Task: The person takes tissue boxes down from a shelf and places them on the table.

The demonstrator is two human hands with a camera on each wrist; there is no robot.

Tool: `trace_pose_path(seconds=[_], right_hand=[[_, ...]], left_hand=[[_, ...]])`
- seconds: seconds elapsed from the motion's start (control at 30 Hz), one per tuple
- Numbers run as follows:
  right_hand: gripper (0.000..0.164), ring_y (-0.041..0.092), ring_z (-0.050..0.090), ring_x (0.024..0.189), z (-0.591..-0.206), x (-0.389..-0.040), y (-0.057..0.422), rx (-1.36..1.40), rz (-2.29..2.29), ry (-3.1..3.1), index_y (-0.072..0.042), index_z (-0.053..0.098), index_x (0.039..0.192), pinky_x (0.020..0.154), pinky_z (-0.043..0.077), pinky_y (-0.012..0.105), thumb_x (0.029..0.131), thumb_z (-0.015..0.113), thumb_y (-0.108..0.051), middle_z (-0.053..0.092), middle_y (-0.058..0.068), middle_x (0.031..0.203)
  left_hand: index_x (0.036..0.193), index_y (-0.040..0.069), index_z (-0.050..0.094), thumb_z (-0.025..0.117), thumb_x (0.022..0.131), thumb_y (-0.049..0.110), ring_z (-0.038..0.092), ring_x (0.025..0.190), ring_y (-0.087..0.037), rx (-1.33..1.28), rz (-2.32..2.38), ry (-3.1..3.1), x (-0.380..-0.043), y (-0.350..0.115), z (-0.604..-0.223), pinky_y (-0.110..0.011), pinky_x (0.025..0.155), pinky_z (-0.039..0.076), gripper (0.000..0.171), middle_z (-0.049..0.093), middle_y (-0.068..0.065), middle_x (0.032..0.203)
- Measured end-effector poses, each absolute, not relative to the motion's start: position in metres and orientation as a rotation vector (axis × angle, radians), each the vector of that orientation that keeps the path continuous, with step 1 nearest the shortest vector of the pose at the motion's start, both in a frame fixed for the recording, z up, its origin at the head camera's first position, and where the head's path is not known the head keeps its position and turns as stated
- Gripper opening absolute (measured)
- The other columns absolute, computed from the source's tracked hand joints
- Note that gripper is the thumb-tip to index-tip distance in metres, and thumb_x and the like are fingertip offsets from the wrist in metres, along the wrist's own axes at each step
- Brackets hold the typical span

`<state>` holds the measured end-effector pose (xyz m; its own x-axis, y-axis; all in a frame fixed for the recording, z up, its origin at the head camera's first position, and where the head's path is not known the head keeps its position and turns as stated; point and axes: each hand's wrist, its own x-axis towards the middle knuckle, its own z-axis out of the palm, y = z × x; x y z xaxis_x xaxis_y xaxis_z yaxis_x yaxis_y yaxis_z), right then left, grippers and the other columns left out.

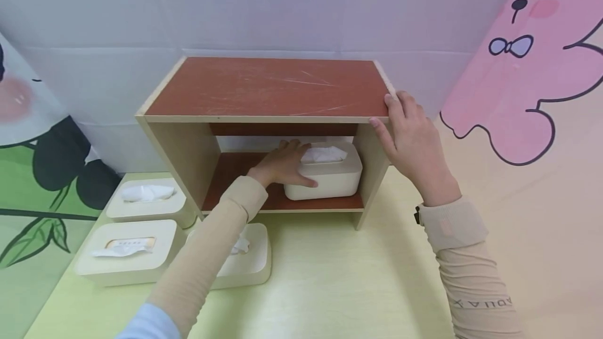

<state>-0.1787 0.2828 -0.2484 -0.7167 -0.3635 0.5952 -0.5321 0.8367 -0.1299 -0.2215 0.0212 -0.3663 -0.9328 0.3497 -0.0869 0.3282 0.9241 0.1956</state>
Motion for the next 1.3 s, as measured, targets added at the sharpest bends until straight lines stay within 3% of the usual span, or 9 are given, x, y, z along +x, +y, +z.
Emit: trace_pose_path(seconds=[0.63, 1.3], right_hand=[[0.05, 0.043, 0.043, 0.119, -0.249, -0.179, 0.282, 0.661, 0.397, -2.443, 0.0, 0.04, 0.134, 0.085, 0.04, 0.061, 0.096, 0.043, -0.033, 0.039, 0.024, 0.135], [0.05, 0.043, 0.044, 0.117, -0.25, -0.18, 0.282, 0.657, 0.399, -2.449, -0.001, 0.04, 0.134, 0.08, 0.041, 0.062, 0.096, 0.043, -0.034, 0.039, 0.023, 0.136]], left_hand=[[0.145, 0.022, 0.022, 0.058, 0.063, 0.075, 0.021, 0.134, -0.036, 0.536, 0.303, 2.985, -0.217, 0.02, -0.366, -0.048, 0.098, 0.038, 0.105, 0.024, -0.01, 0.147], [0.139, 0.023, 0.036, 0.061, 0.059, 0.074, 0.038, 0.118, -0.03, 0.627, 0.318, 3.108, -0.193, 0.013, -0.37, -0.046, 0.088, 0.043, 0.098, 0.039, -0.005, 0.134]])
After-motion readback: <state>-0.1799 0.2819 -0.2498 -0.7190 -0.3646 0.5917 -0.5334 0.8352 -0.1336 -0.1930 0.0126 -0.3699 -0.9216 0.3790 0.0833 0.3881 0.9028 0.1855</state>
